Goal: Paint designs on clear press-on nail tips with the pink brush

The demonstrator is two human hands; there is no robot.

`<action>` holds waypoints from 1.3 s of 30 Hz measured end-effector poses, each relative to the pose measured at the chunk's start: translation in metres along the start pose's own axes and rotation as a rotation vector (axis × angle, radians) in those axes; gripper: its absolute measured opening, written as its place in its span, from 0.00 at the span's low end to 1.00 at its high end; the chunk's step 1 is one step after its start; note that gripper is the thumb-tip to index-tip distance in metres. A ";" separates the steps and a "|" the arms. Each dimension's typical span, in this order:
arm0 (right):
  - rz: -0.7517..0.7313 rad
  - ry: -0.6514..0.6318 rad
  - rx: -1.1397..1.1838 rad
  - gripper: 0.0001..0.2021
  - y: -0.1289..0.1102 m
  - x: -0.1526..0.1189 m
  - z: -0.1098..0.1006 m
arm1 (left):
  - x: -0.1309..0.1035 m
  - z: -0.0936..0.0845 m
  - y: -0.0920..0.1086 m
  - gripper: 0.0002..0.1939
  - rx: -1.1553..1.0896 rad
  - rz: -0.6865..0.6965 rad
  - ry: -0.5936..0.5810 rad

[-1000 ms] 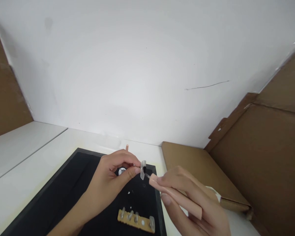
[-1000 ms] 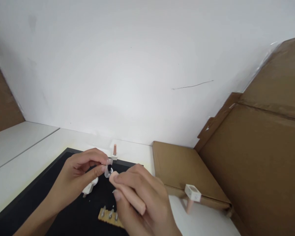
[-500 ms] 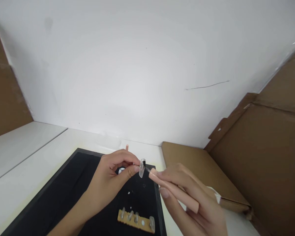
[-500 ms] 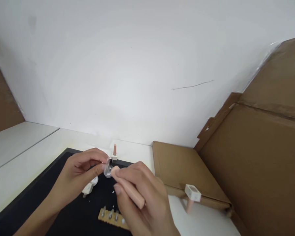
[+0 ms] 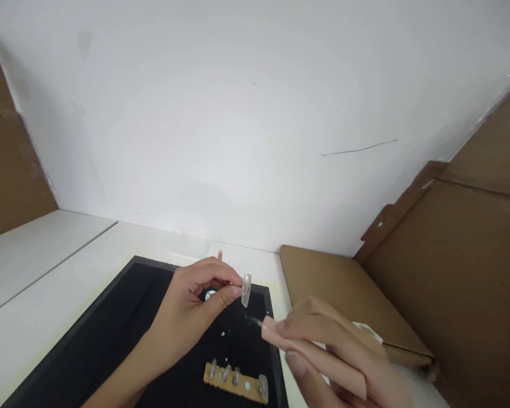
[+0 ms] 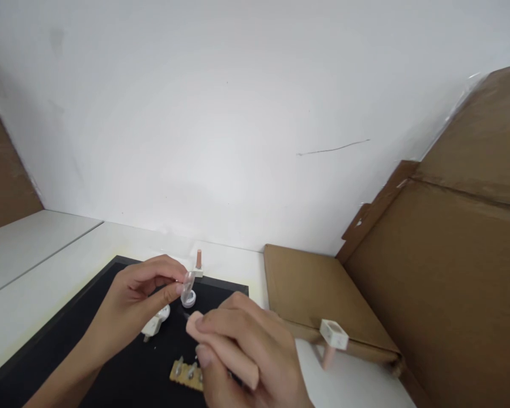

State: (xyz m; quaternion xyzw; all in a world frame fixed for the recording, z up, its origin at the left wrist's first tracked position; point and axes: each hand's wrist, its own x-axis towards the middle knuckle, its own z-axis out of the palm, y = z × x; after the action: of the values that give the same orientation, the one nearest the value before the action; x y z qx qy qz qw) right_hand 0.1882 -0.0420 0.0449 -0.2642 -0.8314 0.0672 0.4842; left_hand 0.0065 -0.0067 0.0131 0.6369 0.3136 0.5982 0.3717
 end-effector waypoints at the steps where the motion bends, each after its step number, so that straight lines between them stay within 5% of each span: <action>1: 0.006 0.021 -0.010 0.11 0.000 -0.001 0.000 | 0.000 -0.001 0.000 0.05 0.013 0.013 0.001; 19: -0.013 -0.098 -0.136 0.12 0.004 -0.002 -0.002 | -0.002 0.003 0.001 0.07 0.211 0.156 0.017; 32: 0.127 0.191 -0.018 0.08 0.009 -0.007 0.004 | -0.004 -0.004 -0.003 0.06 0.111 0.001 -0.062; 39: 0.027 0.102 0.019 0.12 0.015 -0.005 0.001 | -0.005 -0.005 -0.001 0.07 -0.052 -0.167 -0.136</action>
State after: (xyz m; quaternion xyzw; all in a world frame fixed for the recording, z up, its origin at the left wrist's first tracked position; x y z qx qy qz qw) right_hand 0.1952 -0.0322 0.0350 -0.2740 -0.8013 0.0680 0.5274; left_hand 0.0013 -0.0104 0.0098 0.6380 0.3240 0.5284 0.4569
